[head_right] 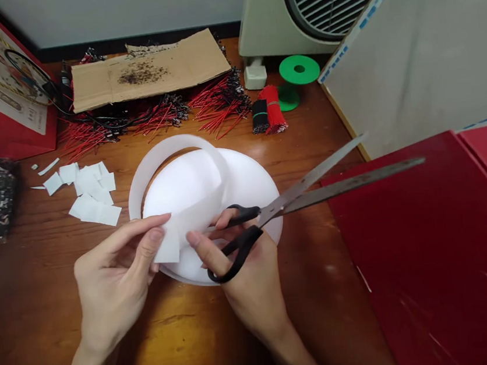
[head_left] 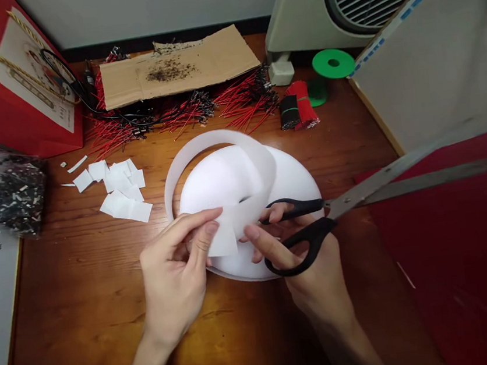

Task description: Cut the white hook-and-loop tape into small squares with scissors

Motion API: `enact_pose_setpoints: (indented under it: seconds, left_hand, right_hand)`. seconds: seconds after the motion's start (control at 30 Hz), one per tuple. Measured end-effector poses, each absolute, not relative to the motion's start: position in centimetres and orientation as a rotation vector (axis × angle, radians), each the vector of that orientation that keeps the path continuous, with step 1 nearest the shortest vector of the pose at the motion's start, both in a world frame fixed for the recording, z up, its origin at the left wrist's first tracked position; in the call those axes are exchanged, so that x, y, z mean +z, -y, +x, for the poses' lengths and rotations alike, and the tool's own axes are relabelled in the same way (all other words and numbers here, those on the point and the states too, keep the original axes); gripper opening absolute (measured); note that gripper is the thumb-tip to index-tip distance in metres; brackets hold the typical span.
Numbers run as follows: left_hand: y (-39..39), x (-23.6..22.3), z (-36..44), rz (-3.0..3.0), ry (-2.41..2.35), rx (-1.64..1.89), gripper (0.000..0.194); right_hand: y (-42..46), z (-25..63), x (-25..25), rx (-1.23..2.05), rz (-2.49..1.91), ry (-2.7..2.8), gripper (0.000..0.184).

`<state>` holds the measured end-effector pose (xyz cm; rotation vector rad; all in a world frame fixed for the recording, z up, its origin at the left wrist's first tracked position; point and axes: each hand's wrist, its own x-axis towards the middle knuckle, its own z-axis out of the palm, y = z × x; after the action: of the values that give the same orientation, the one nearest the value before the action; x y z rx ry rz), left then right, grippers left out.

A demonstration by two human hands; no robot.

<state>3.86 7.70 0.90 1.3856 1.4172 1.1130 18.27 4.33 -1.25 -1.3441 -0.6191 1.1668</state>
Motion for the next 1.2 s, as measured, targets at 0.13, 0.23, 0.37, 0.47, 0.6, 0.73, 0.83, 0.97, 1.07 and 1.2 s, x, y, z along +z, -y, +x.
enact_pose_setpoints:
  seconds: [0.13, 0.23, 0.37, 0.47, 0.6, 0.73, 0.83, 0.97, 1.07, 1.2]
  left_hand:
    - [-7.5, 0.6, 3.8, 1.537, -1.388, 1.109, 0.017]
    - [-7.2, 0.1, 4.1, 1.592, -1.426, 1.136, 0.016]
    - [-6.9, -0.2, 4.4, 1.701, -1.445, 1.162, 0.017]
    - [-7.0, -0.3, 4.6, 1.806, -1.490, 1.190, 0.017]
    - [-7.1, -0.4, 4.9, 1.936, -1.540, 1.210, 0.016]
    - [-7.0, -0.5, 5.0, 2.003, -1.530, 1.203, 0.017]
    - [-7.0, -0.3, 4.7, 1.954, -1.461, 1.191, 0.018]
    - [-7.4, 0.3, 4.0, 1.565, -1.333, 1.070, 0.014]
    - [-7.8, 0.4, 3.7, 1.241, -1.254, 0.987, 0.029]
    - [-8.3, 0.2, 3.7, 1.001, -1.240, 0.933, 0.022]
  right_hand:
    - [-4.4, 18.0, -1.3, 1.200, -1.326, 0.545, 0.041]
    - [-4.2, 17.6, -1.3, 1.216, -1.326, 0.531, 0.043]
    - [-4.1, 17.3, -1.3, 1.182, -1.348, 0.525, 0.038]
    - [-3.9, 17.2, -1.2, 1.205, -1.355, 0.513, 0.038]
    - [-3.7, 17.3, -1.2, 1.241, -1.390, 0.536, 0.045]
    - [-3.6, 17.3, -1.3, 1.250, -1.418, 0.552, 0.049]
    - [-3.6, 17.3, -1.5, 1.239, -1.435, 0.556, 0.046]
    - [-3.9, 17.6, -1.5, 1.242, -1.400, 0.542, 0.041]
    - [-4.2, 17.9, -1.4, 1.269, -1.361, 0.533, 0.042]
    - [-4.4, 18.0, -1.1, 1.306, -1.379, 0.512, 0.045]
